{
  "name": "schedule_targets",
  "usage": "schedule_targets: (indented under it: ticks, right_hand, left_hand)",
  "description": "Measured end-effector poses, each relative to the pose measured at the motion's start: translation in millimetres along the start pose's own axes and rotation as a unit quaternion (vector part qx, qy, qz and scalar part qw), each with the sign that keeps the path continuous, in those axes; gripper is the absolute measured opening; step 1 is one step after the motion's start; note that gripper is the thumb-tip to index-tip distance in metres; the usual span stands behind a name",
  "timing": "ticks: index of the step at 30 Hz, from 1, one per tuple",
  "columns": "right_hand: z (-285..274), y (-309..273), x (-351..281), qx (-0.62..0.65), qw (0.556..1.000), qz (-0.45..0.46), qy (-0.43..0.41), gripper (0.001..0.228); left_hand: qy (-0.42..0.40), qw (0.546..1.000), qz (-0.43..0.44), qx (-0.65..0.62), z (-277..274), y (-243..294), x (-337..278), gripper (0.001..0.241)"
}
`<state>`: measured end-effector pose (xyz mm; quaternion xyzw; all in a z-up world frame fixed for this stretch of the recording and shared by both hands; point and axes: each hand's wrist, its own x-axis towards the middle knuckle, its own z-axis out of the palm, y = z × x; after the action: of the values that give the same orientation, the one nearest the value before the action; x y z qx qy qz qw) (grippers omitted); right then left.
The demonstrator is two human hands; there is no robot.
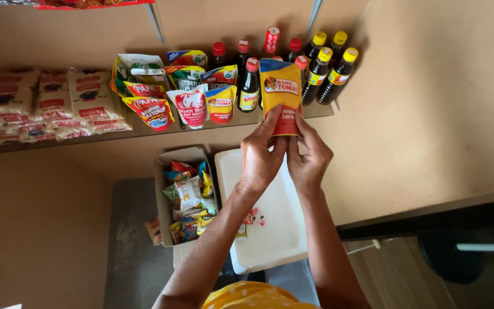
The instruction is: Organize and stock grocery items on shelves.
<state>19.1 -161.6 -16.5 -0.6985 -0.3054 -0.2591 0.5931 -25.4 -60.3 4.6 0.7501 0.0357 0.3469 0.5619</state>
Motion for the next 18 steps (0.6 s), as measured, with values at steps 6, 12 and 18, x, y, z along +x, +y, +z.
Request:
schedule_targets:
  ticks: [6, 12, 18]
  right_hand:
    - [4, 5, -5, -0.085, 0.991, -0.062, 0.087, 0.029]
    - [7, 10, -9, -0.091, 0.988, -0.053, 0.112, 0.024]
    - [9, 5, -6, -0.044, 0.994, -0.018, 0.1, 0.016]
  left_hand:
    - [0.03, 0.995, 0.083, 0.039, 5, 1, -6, 0.053]
    - [0.048, 0.99, 0.128, 0.03, 6, 3, -9, 0.056]
    - [0.049, 0.998, 0.032, 0.004, 6, -5, -10, 0.052]
